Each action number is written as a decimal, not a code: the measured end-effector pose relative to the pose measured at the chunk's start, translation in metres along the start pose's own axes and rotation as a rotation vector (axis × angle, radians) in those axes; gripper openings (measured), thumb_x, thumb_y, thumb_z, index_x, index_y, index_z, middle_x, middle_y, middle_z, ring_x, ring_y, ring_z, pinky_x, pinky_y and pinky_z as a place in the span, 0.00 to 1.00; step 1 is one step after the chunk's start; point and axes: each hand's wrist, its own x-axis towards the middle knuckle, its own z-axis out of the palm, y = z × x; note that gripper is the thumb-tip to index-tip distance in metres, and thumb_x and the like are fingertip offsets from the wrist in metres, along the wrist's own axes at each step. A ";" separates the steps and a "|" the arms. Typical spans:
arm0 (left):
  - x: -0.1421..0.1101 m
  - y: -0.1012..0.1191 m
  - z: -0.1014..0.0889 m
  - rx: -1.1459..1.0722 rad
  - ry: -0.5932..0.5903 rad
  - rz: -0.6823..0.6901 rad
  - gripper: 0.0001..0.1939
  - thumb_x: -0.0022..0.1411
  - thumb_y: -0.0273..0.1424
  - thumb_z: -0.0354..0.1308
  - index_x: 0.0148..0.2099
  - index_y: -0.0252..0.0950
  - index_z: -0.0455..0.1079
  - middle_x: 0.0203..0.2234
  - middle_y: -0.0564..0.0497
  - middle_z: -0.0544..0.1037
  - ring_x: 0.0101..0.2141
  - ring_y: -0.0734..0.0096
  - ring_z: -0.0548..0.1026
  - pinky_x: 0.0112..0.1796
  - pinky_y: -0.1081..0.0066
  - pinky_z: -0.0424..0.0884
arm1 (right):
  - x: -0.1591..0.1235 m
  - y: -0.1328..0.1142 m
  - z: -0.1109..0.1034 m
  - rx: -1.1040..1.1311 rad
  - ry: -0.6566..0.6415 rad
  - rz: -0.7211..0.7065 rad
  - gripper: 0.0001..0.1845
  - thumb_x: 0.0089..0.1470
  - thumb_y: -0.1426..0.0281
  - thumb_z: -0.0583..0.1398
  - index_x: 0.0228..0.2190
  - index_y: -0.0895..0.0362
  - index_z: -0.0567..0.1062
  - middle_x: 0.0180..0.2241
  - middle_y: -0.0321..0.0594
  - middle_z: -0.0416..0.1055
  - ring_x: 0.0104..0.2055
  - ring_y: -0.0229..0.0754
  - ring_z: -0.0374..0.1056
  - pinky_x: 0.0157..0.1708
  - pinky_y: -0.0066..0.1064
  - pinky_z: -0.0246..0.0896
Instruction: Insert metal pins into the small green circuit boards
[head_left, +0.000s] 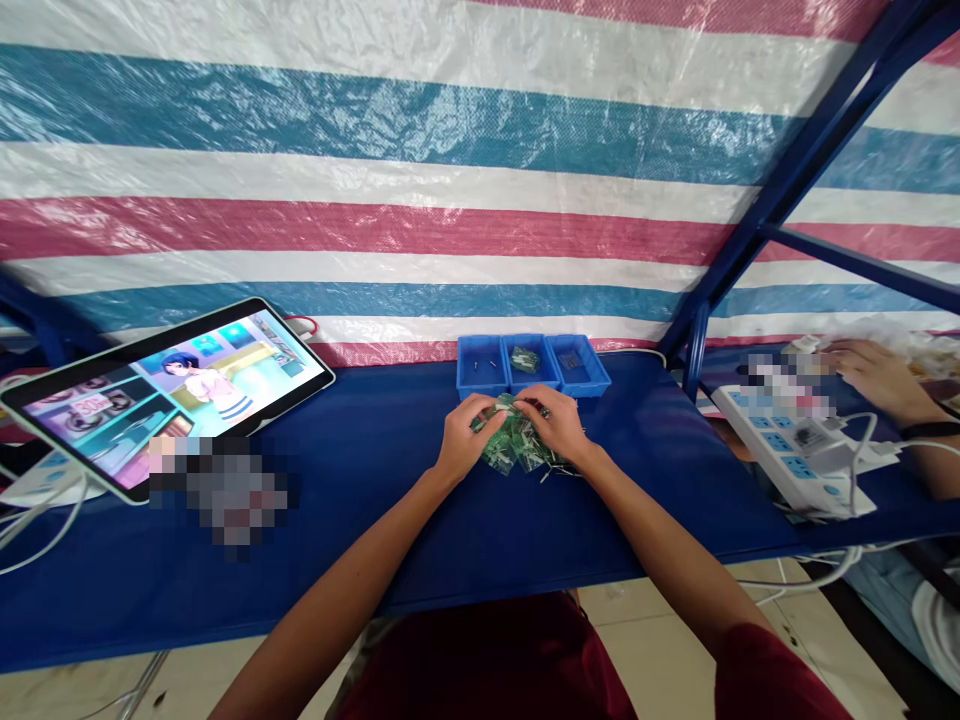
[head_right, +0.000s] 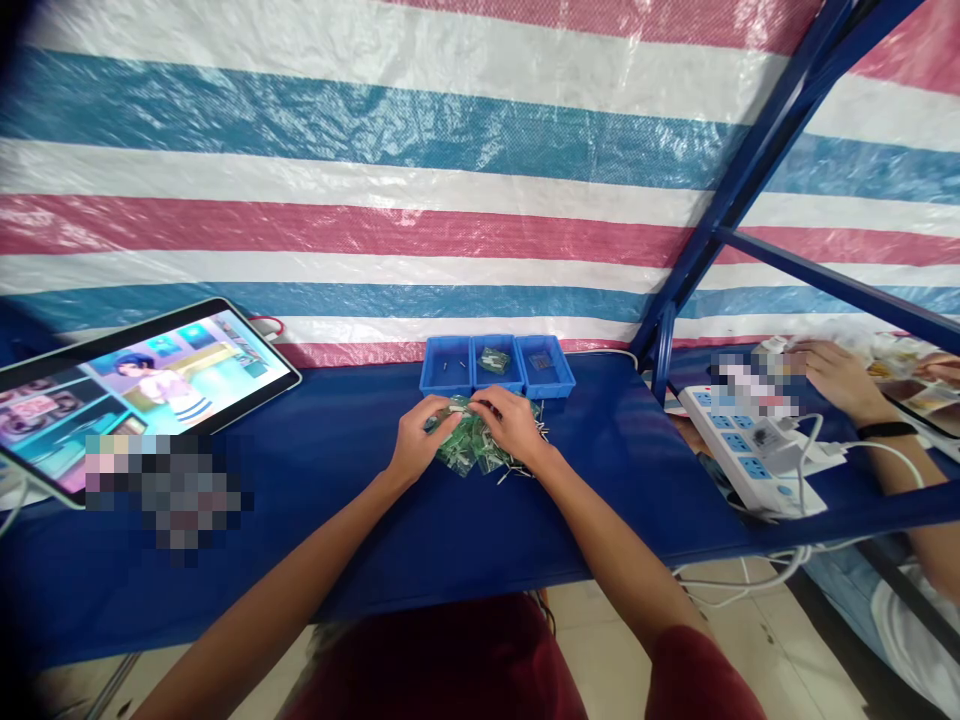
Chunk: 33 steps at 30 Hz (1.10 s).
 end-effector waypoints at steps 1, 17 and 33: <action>-0.001 -0.001 0.001 0.006 0.012 -0.031 0.11 0.62 0.38 0.58 0.36 0.35 0.74 0.28 0.51 0.75 0.28 0.71 0.71 0.35 0.72 0.69 | 0.000 0.000 0.000 0.001 -0.009 -0.001 0.10 0.62 0.64 0.55 0.36 0.55 0.75 0.31 0.41 0.75 0.30 0.40 0.71 0.32 0.31 0.68; 0.001 0.000 0.002 -0.445 0.033 -0.329 0.29 0.56 0.41 0.65 0.56 0.37 0.61 0.26 0.53 0.76 0.26 0.68 0.78 0.32 0.69 0.76 | 0.000 0.002 -0.002 -0.001 -0.070 -0.080 0.16 0.62 0.73 0.52 0.48 0.51 0.74 0.49 0.47 0.67 0.42 0.42 0.70 0.42 0.39 0.70; -0.002 -0.007 0.002 -0.134 0.000 -0.177 0.14 0.59 0.41 0.61 0.40 0.35 0.75 0.33 0.49 0.78 0.32 0.68 0.75 0.37 0.69 0.71 | -0.002 0.002 0.001 -0.025 -0.030 -0.016 0.13 0.63 0.64 0.54 0.38 0.56 0.76 0.33 0.43 0.77 0.33 0.42 0.73 0.34 0.32 0.69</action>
